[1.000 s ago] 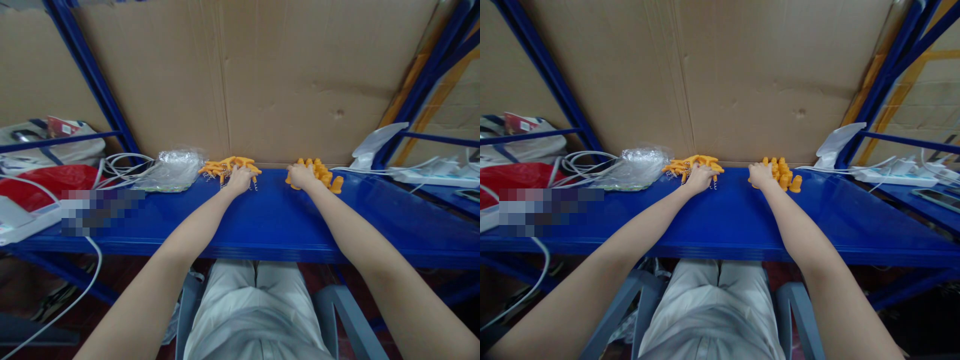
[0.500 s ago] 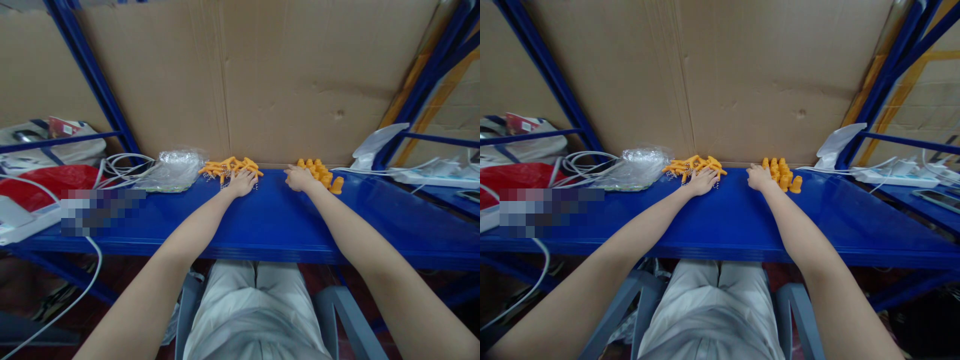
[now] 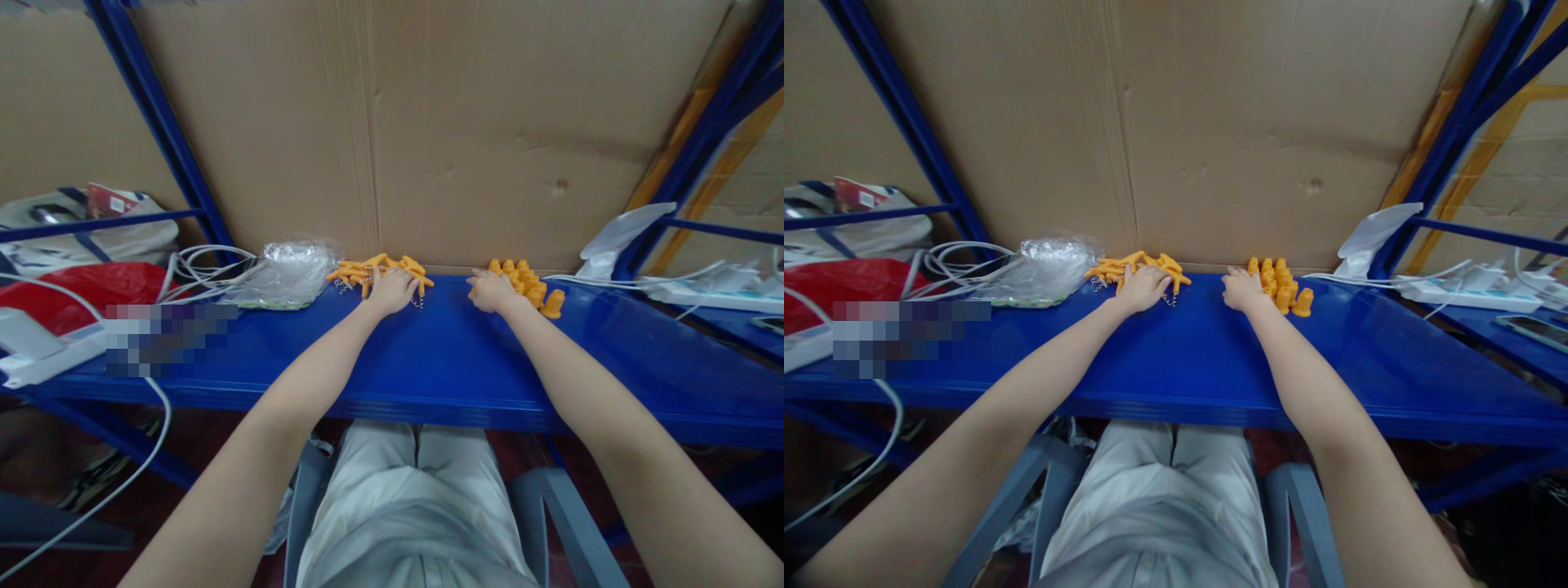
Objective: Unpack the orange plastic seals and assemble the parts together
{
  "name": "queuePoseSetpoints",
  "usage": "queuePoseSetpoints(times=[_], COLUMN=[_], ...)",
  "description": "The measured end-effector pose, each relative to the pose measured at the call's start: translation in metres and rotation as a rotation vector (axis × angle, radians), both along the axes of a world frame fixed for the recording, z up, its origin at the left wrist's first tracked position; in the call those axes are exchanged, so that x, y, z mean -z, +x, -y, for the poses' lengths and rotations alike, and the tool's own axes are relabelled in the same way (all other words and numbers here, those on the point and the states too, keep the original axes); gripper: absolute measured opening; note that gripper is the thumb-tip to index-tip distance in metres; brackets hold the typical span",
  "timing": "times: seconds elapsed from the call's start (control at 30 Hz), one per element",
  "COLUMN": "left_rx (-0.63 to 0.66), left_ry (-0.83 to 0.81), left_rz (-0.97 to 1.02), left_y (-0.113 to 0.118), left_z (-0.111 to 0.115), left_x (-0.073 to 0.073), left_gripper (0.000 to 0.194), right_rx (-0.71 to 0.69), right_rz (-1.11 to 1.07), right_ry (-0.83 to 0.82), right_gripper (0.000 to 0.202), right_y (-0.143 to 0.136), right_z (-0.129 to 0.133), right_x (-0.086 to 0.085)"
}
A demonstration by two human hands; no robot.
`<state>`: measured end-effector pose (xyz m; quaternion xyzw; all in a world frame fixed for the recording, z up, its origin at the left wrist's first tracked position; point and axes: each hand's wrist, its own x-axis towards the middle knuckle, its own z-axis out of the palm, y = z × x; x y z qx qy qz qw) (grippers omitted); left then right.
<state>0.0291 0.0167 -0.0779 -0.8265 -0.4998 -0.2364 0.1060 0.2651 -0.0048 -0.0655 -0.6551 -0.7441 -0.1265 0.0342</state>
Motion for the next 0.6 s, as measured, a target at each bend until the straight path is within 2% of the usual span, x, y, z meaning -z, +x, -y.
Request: queuePoseSetpoints(times=[0.13,0.27,0.4,0.6], left_rx=[-0.088,-0.292,-0.445,-0.74], left_ry=[0.042,-0.002,0.021,-0.001], left_rz=[0.026,0.067,0.097,0.242], left_y=[-0.003,-0.022,-0.062,-0.131], left_z=[0.006,0.01,0.022,0.041], left_x=[-0.009,-0.022,-0.025,-0.018], left_gripper=[0.041,0.047,0.055,0.07], right_rx=[-0.01,-0.005,-0.016,-0.015], right_rz=[-0.013,-0.003,0.001,0.009], right_ry=[0.022,0.011,0.03,0.036], right_gripper=[0.054,0.054,0.053,0.052], right_y=[0.002,0.001,0.0,0.003], right_z=[-0.001,0.0,0.001,-0.002], right_x=[0.002,0.002,0.003,0.006])
